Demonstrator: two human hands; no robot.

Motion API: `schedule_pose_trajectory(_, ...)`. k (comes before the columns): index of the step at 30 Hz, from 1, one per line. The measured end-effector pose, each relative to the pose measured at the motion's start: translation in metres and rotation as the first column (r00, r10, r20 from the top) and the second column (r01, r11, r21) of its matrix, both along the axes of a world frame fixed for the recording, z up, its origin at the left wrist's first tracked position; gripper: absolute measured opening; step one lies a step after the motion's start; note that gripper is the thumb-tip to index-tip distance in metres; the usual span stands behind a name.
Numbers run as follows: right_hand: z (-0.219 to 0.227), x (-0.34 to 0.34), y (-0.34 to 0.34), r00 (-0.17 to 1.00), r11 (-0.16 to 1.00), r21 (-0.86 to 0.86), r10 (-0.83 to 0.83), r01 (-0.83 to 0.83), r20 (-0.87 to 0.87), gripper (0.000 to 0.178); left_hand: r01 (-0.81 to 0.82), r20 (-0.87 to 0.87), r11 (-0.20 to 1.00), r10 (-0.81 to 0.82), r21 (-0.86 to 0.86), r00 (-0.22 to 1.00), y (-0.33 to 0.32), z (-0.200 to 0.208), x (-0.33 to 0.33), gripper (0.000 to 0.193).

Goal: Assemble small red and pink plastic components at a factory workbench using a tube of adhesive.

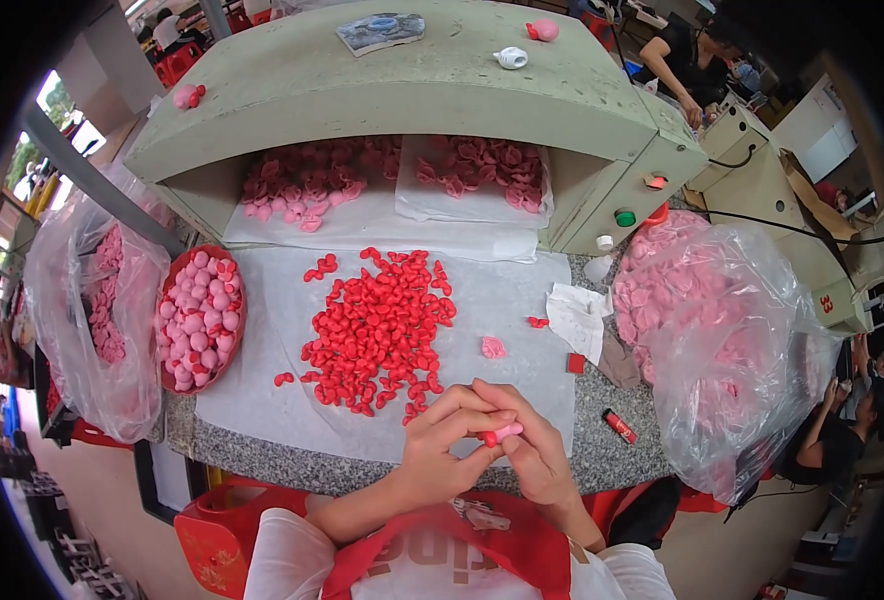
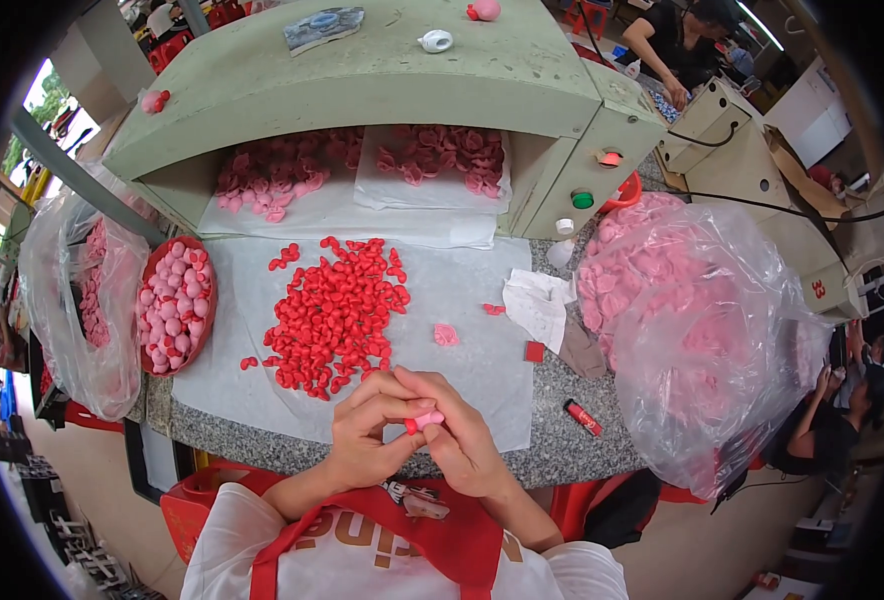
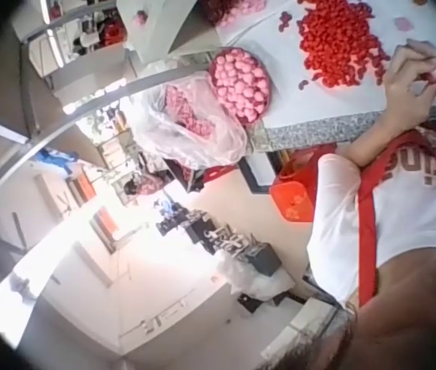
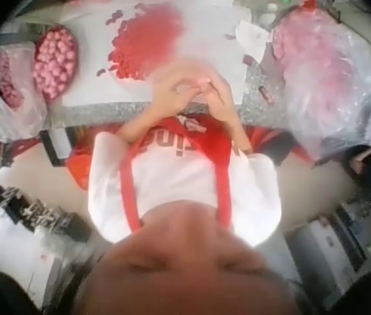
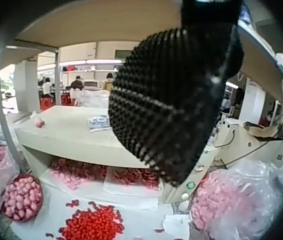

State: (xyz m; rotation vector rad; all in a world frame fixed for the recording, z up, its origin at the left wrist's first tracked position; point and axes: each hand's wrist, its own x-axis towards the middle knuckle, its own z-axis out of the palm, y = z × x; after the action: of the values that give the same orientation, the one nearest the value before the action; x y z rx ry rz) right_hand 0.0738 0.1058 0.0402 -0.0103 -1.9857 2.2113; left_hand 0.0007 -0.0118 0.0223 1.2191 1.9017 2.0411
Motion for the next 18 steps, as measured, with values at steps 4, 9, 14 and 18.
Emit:
schedule_pose_trajectory(4,-0.004,-0.001,0.0,1.0,1.0,-0.026,0.01,-0.009,0.008,0.048,0.04,0.099,0.999,-0.037,-0.027,0.994,-0.001,-0.002,0.001,0.033)
schedule_pose_trajectory(9,-0.011,0.0,0.001,0.998,0.997,-0.083,0.011,-0.006,0.062,0.059,0.104,0.254,0.995,-0.102,0.005,0.962,0.0,0.002,0.002,0.036)
schedule_pose_trajectory(14,-0.012,-0.001,0.003,0.997,0.981,-0.18,0.073,-0.07,0.01,0.061,0.106,0.382,0.993,-0.117,0.051,0.917,0.0,0.003,0.002,0.031)
schedule_pose_trajectory(18,-0.014,0.0,0.004,0.996,0.979,-0.188,0.084,-0.085,-0.014,0.065,0.201,0.31,0.979,-0.2,0.028,0.93,-0.003,0.001,-0.004,0.036)
